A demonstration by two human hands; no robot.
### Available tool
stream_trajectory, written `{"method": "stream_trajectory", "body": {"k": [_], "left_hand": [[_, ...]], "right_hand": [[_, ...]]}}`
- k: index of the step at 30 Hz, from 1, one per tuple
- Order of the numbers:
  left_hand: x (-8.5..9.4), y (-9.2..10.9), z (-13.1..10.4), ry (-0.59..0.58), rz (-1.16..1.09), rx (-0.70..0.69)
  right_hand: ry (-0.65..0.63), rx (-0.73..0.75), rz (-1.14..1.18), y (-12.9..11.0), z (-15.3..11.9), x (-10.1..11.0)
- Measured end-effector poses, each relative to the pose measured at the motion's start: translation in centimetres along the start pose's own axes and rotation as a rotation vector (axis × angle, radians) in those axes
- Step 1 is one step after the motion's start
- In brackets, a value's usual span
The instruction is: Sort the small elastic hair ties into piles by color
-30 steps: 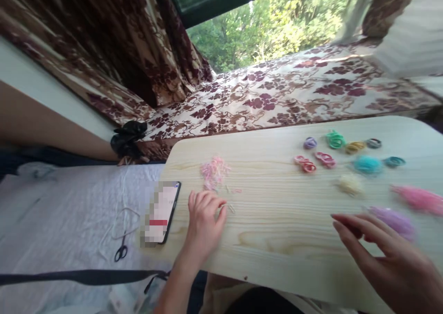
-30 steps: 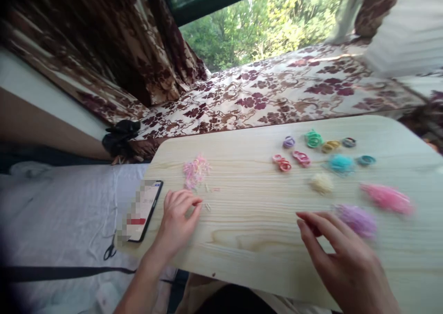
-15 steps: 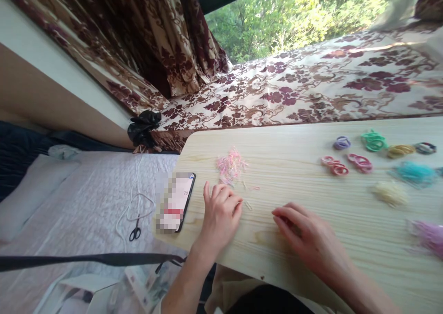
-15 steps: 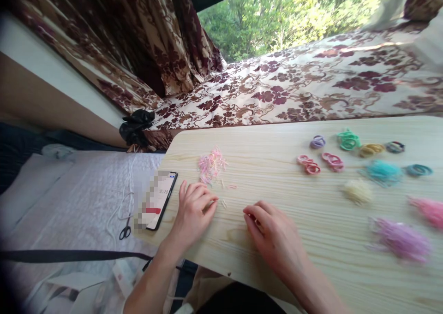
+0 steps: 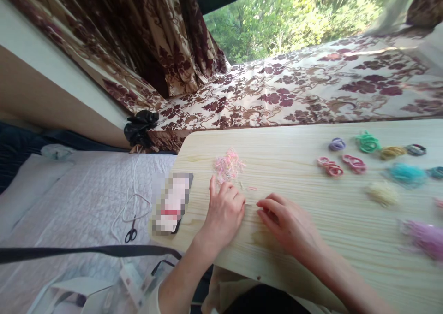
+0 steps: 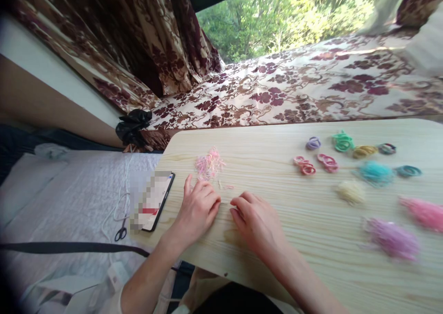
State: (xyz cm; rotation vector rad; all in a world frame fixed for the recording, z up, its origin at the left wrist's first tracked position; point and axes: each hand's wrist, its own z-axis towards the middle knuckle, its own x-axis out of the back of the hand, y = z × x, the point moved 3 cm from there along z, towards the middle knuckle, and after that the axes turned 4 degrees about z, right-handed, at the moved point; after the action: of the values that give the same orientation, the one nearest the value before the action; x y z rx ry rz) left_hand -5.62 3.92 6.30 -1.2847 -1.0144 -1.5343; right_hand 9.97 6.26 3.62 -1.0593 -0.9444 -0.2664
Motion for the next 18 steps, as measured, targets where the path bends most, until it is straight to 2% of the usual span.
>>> {"method": "stream_trajectory", "body": {"k": [8, 18], "left_hand": [[0.2, 1.0, 0.1, 0.029, -0.08, -0.011], [0.8, 3.6, 1.0, 0.049, -0.175, -0.113]], "right_hand": [[0.064, 0.017, -0.012, 0.1, -0.3, 0.2], [0.175, 0.012, 0.026, 0.2, -1.6, 3.1]]}}
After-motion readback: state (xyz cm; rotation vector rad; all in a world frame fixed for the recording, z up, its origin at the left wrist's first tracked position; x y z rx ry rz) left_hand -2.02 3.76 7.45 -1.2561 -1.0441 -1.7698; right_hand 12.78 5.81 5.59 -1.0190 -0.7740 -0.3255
